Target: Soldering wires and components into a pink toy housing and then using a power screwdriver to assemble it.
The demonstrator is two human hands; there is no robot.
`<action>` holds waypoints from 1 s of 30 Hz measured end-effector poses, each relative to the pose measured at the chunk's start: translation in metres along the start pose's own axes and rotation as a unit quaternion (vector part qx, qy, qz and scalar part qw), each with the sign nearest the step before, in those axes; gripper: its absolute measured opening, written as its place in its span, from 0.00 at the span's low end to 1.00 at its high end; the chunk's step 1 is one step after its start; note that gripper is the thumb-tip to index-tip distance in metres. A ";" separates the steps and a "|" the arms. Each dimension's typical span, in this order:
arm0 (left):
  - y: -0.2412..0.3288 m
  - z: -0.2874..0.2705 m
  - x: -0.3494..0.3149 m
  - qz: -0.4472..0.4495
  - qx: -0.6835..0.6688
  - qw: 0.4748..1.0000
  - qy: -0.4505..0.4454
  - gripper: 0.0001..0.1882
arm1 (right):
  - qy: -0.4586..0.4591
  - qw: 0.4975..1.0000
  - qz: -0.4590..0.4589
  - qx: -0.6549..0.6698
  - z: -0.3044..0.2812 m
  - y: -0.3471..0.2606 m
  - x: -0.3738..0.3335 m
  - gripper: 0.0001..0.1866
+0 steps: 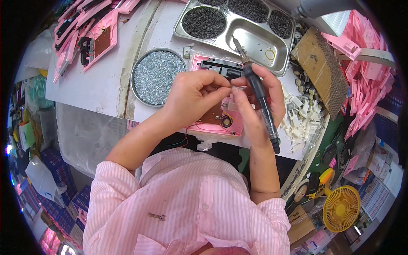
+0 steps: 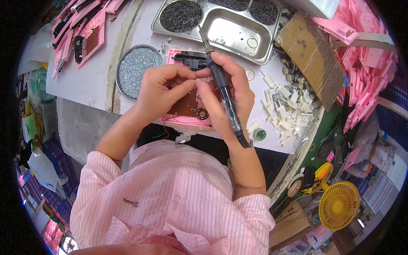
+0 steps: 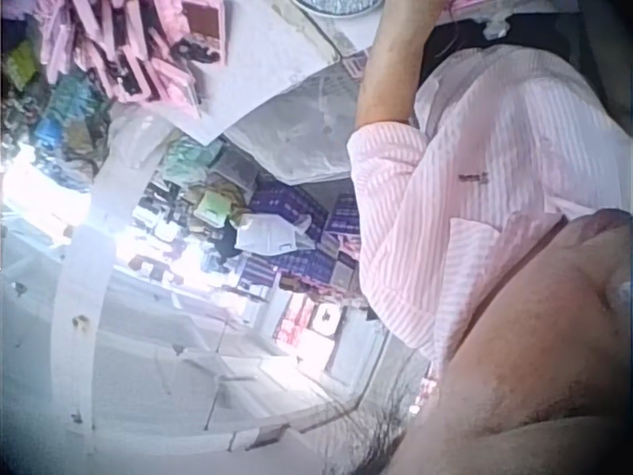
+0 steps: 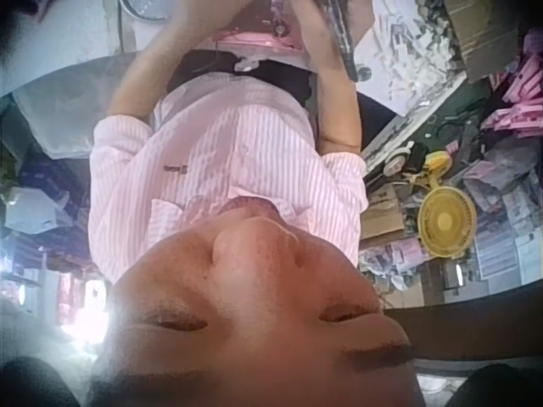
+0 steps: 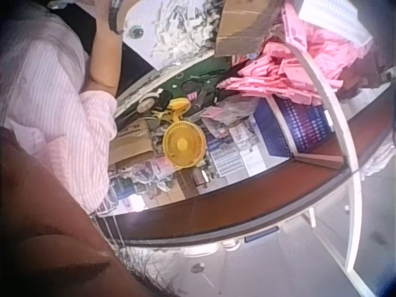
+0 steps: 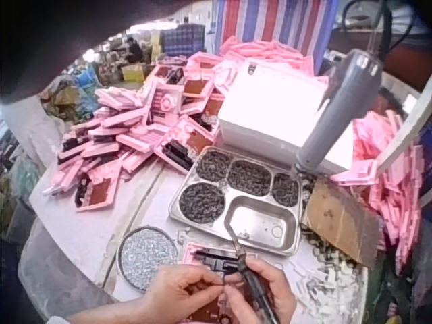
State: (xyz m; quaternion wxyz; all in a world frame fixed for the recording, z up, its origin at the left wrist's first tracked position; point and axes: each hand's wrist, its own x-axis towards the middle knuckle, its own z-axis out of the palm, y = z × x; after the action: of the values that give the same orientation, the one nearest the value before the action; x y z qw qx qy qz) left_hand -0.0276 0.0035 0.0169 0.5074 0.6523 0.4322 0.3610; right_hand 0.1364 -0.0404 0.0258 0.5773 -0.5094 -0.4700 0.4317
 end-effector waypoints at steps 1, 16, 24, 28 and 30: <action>0.000 0.000 0.000 0.013 0.018 1.000 -0.009 0.06 | 0.000 1.000 0.007 -0.009 0.000 0.000 0.001 0.25; -0.013 -0.005 0.001 -0.117 -0.128 0.983 -0.059 0.04 | 0.042 0.998 -0.027 -0.029 0.000 0.019 -0.010 0.24; -0.018 -0.002 0.012 0.058 0.124 0.991 0.003 0.04 | 0.020 0.967 -0.139 -0.213 -0.070 0.004 -0.027 0.21; -0.025 0.001 0.013 0.090 0.165 0.982 0.030 0.05 | 0.017 0.987 -0.111 -0.113 -0.064 0.003 -0.038 0.16; -0.024 0.000 0.014 0.082 0.186 0.978 0.036 0.06 | -0.006 0.973 -0.140 -0.181 -0.069 0.010 -0.038 0.16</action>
State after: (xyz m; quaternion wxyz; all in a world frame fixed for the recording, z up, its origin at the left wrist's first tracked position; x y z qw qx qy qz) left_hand -0.0274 0.0188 -0.0063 0.3301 0.7551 0.4545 0.3380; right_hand 0.1968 -0.0885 0.0092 0.5272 -0.5323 -0.6103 0.2574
